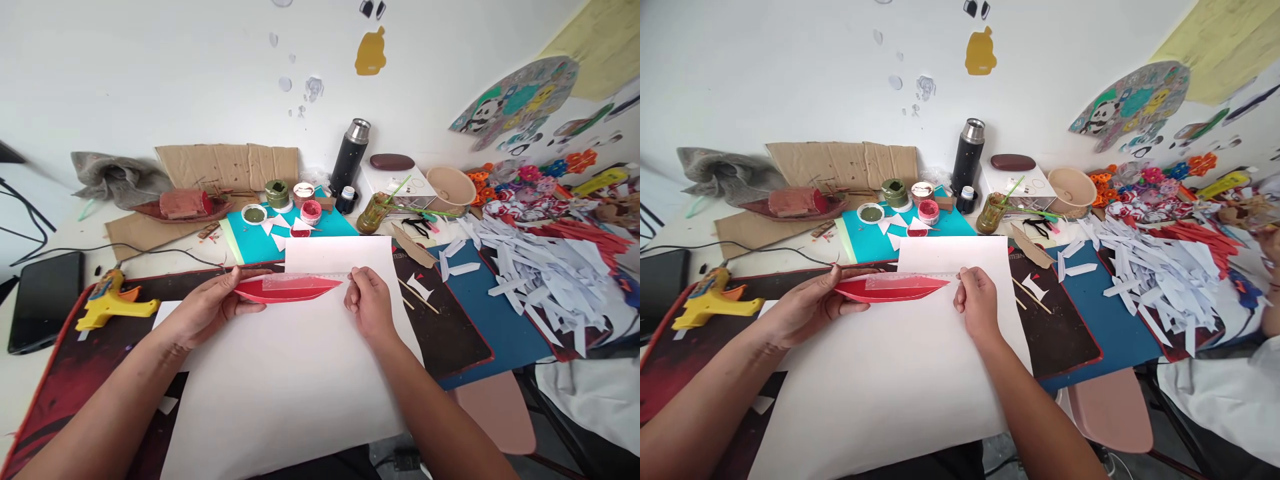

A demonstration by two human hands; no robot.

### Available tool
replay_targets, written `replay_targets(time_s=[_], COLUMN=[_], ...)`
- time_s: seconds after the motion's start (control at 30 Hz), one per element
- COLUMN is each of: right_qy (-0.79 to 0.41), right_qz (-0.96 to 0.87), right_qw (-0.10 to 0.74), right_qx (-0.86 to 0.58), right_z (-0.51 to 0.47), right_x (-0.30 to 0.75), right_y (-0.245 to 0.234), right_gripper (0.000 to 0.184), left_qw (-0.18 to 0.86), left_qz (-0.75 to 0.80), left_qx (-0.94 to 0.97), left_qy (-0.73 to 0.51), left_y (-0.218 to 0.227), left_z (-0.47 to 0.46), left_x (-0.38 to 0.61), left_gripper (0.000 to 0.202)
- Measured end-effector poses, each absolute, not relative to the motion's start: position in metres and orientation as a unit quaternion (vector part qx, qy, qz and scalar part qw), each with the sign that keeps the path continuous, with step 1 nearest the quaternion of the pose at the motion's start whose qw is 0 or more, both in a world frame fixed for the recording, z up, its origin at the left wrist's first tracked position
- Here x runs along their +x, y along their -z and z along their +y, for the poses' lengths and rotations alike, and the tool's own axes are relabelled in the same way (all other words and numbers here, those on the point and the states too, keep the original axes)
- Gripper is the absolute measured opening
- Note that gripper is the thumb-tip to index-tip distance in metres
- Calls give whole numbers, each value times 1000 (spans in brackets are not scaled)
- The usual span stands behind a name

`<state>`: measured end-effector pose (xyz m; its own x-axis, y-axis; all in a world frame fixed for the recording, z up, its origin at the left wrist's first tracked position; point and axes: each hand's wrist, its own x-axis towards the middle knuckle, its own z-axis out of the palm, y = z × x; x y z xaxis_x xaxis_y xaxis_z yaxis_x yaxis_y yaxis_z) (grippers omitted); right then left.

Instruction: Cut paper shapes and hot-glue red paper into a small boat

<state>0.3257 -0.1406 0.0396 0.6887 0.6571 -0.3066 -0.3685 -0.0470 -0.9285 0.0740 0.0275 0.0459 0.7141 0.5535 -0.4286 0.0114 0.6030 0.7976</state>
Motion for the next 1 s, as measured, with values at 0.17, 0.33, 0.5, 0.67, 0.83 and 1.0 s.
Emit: replay_targets(time_s=[0.17, 0.33, 0.5, 0.67, 0.83, 1.0], right_qy=[-379, -379, -378, -377, -378, -380], right_qz=[-111, -118, -116, -110, -111, -111], right_qw=[678, 678, 680, 684, 685, 686], right_qx=[-620, -619, -617, -614, -613, -611], right_z=[-141, -141, -141, -141, -141, -141], right_x=[326, 326, 326, 326, 325, 326], right_y=[-40, -40, -39, -39, -39, -40], right_gripper=[41, 42, 42, 42, 42, 43], left_qw=[825, 827, 825, 824, 828, 827], left_qz=[349, 347, 348, 353, 341, 343], left_qx=[409, 408, 411, 406, 408, 409], left_qy=[-173, -173, -175, -177, -179, -178], left_y=[-45, -42, -41, -43, -45, -44], left_z=[27, 27, 27, 27, 26, 26], left_x=[73, 73, 72, 73, 73, 74], left_gripper=[64, 62, 61, 65, 65, 66])
